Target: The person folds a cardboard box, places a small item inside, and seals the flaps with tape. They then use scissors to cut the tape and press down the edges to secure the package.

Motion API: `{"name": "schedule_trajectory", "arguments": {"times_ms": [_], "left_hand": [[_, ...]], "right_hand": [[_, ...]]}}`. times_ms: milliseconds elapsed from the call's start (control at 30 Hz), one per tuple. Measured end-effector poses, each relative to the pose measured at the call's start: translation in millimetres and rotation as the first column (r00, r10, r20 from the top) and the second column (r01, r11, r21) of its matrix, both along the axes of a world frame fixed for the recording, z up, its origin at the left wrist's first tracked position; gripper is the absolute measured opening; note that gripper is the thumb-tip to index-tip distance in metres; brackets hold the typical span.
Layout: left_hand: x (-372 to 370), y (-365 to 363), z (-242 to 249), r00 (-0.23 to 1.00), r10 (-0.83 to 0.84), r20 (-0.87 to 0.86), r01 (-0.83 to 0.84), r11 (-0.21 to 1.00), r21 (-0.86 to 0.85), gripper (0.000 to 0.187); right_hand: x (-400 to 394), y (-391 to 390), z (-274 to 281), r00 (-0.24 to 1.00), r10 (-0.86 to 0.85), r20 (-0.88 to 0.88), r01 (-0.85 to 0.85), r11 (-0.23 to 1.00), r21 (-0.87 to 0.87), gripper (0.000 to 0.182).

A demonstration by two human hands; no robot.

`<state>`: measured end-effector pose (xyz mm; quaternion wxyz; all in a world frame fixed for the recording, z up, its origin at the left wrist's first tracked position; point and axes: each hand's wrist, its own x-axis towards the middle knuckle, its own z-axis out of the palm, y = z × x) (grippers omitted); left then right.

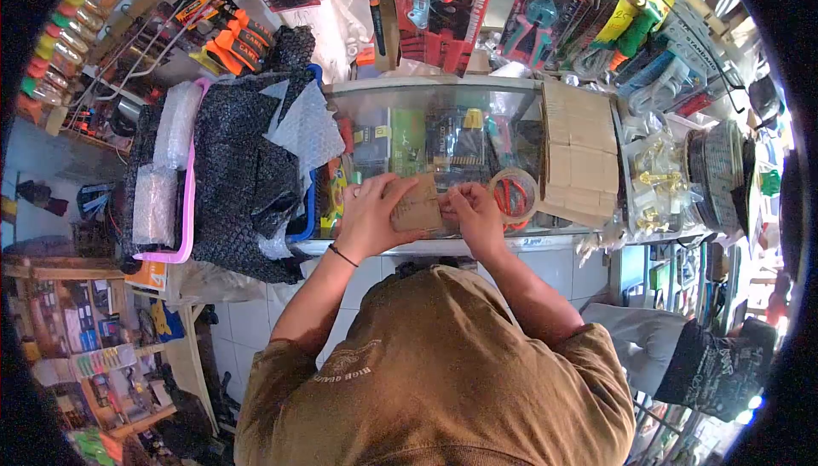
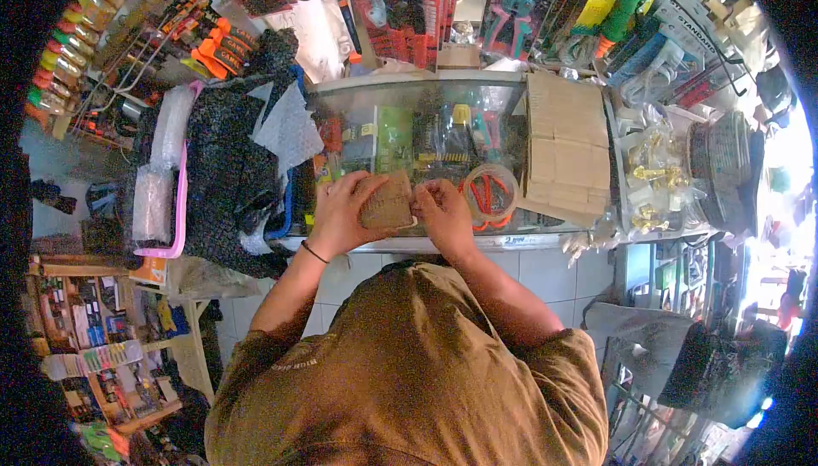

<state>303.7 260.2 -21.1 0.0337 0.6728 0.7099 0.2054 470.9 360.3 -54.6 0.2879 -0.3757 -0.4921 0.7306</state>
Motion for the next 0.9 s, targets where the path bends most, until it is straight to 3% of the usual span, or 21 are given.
{"name": "schedule_trajectory", "arguments": {"times_ms": [367, 433, 567, 633, 733, 833, 900], "left_hand": [[-1.1, 2.3, -2.2, 1.000, 0.020, -0.013, -0.020, 1.000, -0.005, 0.075], [-2.0, 2.2, -3.5, 1.000, 0.005, -0.017, -0.004, 1.000, 0.024, 0.074], [-2.4, 2.6, -3.8, 1.000, 0.014, -0.017, -0.014, 1.000, 0.011, 0.074], [-2.7, 2.4, -4.2, 1.000, 0.006, -0.001, -0.006, 1.000, 0.013, 0.075], [-3.2, 1.7, -5.3, 1.000, 0.000, -0.031, 0.000, 1.000, 0.016, 0.076], [-2.5, 2.1, -5.1, 0.998, 0.009, -0.056, -0.009, 1.000, 0.007, 0.077], [-2.6, 2.1, -6.8, 0.998, 0.010, -0.059, -0.009, 1.000, 0.008, 0.077]], "right_hand": [[-1.2, 5.3, 2.3, 0.999, -0.010, 0.047, 0.008, 1.000, 0.027, 0.018], [1.5, 9.2, 6.0, 0.983, 0.083, 0.163, -0.095, 0.993, 0.067, 0.017], [1.8, 18.7, 4.6, 0.975, 0.136, 0.177, -0.150, 0.987, 0.064, 0.017], [0.6, 24.2, 7.1, 0.925, 0.186, 0.332, -0.261, 0.945, 0.198, 0.017], [-1.1, 29.4, 5.1, 0.894, 0.169, 0.415, -0.330, 0.875, 0.354, 0.017], [-1.1, 34.0, 15.9, 0.829, 0.173, 0.532, -0.445, 0.779, 0.441, 0.018], [-3.0, 36.1, 19.5, 0.811, 0.184, 0.556, -0.466, 0.777, 0.424, 0.019]]}}
